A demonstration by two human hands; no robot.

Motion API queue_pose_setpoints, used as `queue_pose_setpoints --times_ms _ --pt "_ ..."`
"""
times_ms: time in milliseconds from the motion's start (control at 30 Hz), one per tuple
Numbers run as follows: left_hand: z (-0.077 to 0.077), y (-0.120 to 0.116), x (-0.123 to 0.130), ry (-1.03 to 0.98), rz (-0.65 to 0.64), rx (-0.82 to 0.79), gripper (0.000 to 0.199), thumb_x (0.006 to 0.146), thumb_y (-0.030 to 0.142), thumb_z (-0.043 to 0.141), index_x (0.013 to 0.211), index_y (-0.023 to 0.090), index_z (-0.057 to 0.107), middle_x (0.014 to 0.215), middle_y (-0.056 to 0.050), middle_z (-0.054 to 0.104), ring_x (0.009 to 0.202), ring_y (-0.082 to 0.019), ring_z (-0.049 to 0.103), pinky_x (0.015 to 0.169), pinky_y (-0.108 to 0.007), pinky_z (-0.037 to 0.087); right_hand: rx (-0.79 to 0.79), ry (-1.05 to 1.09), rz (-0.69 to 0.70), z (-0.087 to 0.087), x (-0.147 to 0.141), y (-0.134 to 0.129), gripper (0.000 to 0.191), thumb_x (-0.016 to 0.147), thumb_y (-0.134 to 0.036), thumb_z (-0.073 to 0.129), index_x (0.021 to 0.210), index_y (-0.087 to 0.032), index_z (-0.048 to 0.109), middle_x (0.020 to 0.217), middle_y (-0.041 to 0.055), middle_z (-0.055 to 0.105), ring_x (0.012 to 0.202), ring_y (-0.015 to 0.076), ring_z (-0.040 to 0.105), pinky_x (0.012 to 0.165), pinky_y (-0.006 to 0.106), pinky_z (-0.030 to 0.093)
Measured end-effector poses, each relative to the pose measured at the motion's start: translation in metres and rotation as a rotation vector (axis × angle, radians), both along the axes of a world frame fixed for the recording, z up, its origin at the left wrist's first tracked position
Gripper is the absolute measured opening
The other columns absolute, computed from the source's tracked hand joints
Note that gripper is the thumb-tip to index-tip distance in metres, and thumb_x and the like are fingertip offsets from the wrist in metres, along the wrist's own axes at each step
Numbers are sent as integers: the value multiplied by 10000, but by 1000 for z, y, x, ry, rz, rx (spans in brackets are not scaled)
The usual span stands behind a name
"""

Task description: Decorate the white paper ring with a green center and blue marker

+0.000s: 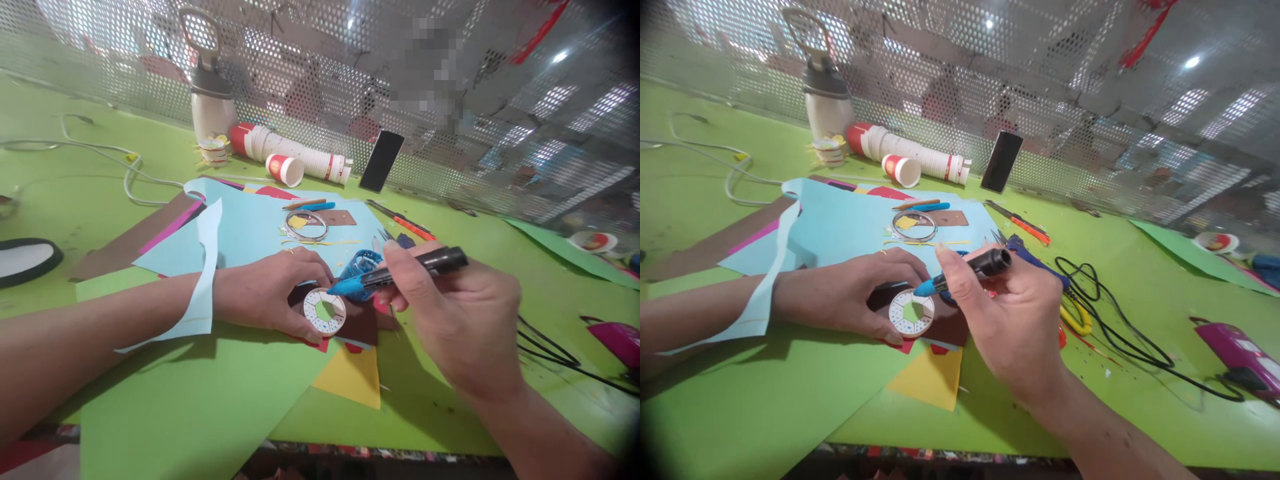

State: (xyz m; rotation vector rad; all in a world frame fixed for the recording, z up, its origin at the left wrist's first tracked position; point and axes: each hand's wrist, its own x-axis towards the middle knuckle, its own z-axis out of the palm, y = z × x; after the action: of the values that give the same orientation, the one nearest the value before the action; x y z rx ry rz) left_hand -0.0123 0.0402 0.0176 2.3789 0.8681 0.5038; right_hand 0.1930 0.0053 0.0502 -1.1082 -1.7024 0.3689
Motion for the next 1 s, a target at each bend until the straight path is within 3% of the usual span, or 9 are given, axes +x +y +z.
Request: queue_pose_setpoints --times_ms 233,400,700,1000 --pt "1 1 1 27 -9 11 468 711 522 782 986 164 657 1120 -103 616 1057 -277 570 925 -383 446 -31 -78 50 -4 0 0 288 857 -353 691 618 -198 645 506 -31 614 464 113 576 464 227 505" --pt "0 1 1 25 4 12 530 671 445 841 1078 159 660 1146 -101 616 1074 -270 565 939 -368 438 -54 -66 63 -6 -1 1 282 846 -343 702 615 -190 652 500 -30 608 457 112 577 452 220 507" --pt "-1 1 1 29 -2 34 584 680 476 830 1136 163 643 1146 -106 619 1071 -265 565 933 -362 444 -88 -55 75 -8 0 1 272 849 -348 698 634 -185 657 518 -26 609 466 113 579 457 220 505" --pt "-6 2 1 7 8 74 534 648 474 845 1041 164 662 1092 -80 634 1024 -252 581 894 -338 450 -104 -67 48 -10 -1 1 288 831 -365 710 617 -178 660 506 -25 612 450 106 562 441 211 491"
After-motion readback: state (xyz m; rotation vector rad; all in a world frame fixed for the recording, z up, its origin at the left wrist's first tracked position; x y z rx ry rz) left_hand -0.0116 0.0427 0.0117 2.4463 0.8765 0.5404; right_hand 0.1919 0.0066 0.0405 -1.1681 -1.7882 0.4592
